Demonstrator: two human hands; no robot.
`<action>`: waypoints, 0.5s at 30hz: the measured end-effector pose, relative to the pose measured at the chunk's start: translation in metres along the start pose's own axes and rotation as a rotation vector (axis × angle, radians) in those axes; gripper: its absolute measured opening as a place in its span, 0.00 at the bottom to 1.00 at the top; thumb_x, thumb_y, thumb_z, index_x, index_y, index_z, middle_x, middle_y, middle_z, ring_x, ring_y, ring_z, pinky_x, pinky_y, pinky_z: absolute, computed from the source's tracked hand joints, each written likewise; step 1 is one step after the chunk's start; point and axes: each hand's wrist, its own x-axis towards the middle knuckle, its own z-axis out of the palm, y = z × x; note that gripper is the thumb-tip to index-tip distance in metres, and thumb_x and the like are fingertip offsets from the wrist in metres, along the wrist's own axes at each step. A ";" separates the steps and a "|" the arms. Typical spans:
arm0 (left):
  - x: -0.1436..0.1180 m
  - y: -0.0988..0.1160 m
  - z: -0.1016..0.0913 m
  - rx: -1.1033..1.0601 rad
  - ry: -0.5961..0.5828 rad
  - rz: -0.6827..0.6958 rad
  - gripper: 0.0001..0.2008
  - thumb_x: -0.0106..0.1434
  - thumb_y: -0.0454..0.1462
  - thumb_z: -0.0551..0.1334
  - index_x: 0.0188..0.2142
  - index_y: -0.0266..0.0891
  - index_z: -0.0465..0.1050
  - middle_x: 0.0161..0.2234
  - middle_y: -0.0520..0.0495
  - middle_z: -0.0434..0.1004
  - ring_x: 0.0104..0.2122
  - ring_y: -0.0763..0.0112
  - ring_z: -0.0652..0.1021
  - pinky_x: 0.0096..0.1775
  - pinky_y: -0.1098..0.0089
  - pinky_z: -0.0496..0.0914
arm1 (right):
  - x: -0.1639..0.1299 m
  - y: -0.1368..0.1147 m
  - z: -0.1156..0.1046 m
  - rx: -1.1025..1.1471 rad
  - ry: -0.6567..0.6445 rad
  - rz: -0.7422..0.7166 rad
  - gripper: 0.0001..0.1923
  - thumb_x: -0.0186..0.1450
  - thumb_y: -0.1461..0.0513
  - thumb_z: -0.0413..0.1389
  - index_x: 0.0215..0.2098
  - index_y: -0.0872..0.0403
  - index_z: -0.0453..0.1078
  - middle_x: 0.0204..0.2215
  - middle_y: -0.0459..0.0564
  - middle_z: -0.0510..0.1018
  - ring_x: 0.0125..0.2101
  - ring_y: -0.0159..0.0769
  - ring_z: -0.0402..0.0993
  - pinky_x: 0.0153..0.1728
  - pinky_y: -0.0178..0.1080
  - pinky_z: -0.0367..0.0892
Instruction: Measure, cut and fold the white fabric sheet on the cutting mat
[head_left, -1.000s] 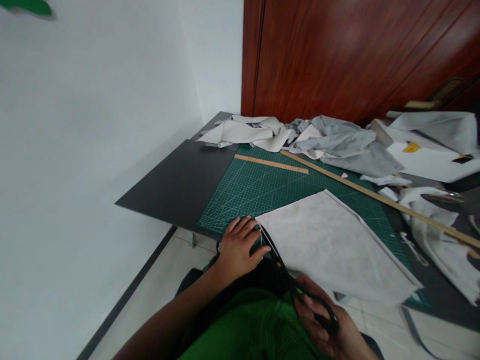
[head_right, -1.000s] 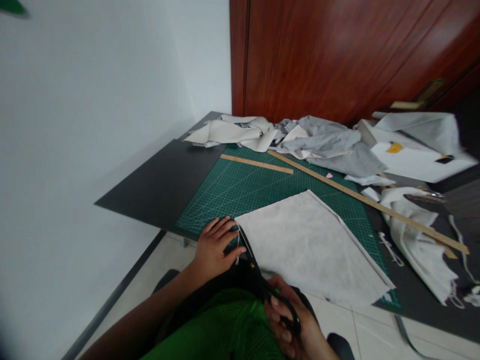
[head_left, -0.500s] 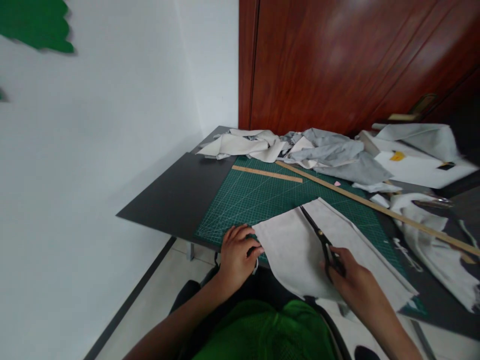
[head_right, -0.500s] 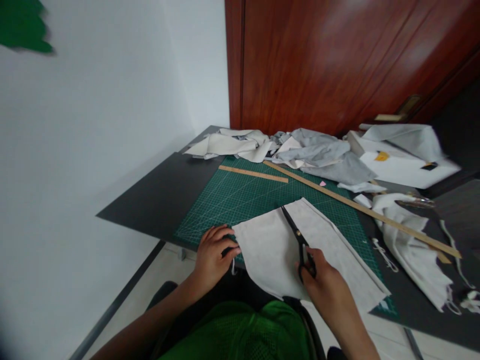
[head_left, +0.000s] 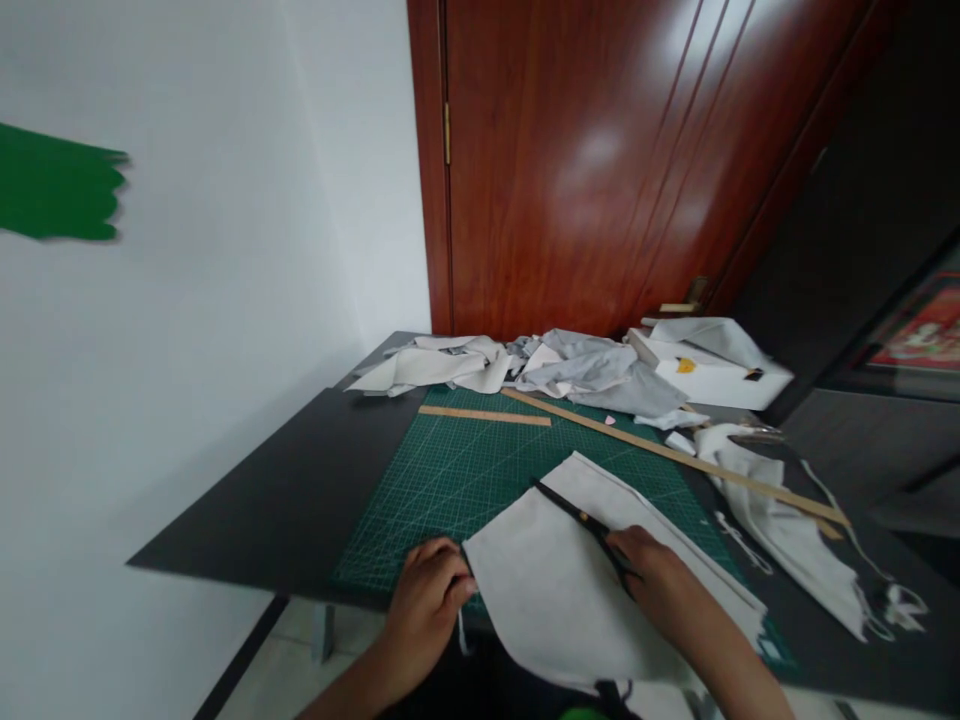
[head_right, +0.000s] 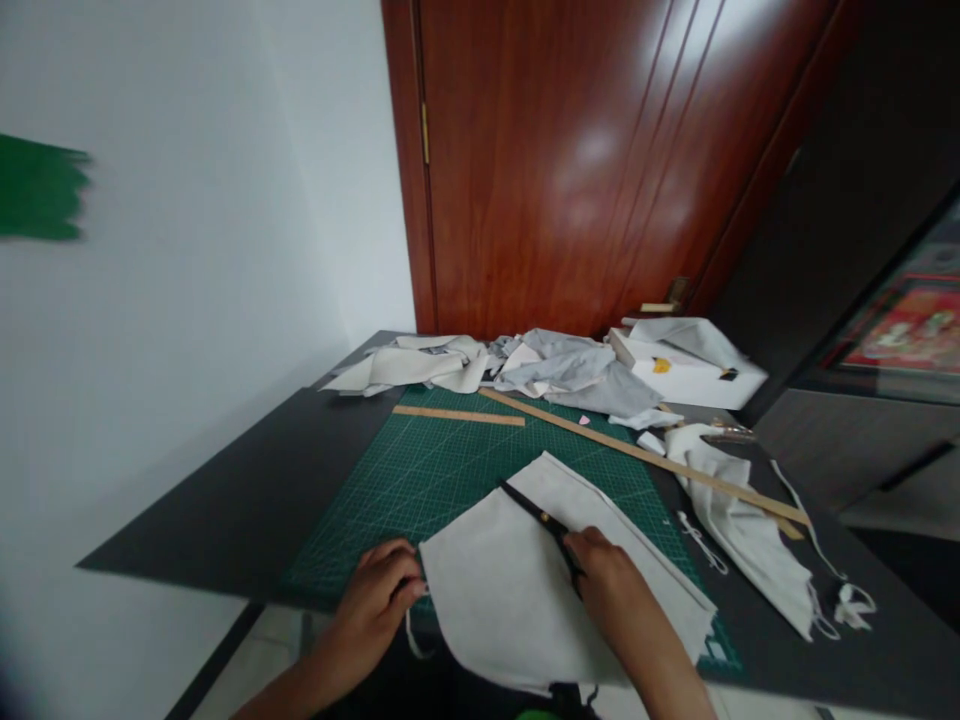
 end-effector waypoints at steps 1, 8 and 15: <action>0.003 0.000 -0.006 -0.047 -0.070 -0.015 0.08 0.67 0.38 0.58 0.32 0.42 0.73 0.37 0.48 0.78 0.42 0.62 0.76 0.48 0.61 0.69 | 0.000 -0.002 -0.002 -0.023 -0.013 0.000 0.25 0.56 0.71 0.53 0.48 0.49 0.79 0.43 0.53 0.81 0.45 0.42 0.80 0.50 0.40 0.69; 0.018 0.017 -0.043 -0.407 -0.586 -0.160 0.13 0.69 0.47 0.57 0.33 0.40 0.68 0.29 0.54 0.70 0.31 0.72 0.70 0.35 0.73 0.64 | -0.017 -0.072 0.013 -0.044 0.106 0.047 0.24 0.65 0.70 0.51 0.57 0.56 0.76 0.54 0.70 0.77 0.52 0.61 0.76 0.56 0.61 0.64; 0.031 0.049 -0.031 -0.780 -0.666 -0.137 0.30 0.60 0.64 0.64 0.32 0.37 0.70 0.30 0.48 0.75 0.25 0.75 0.71 0.27 0.74 0.63 | -0.062 -0.164 0.100 1.289 -0.360 -0.101 0.58 0.55 0.42 0.69 0.74 0.44 0.45 0.47 0.54 0.78 0.38 0.47 0.79 0.40 0.48 0.73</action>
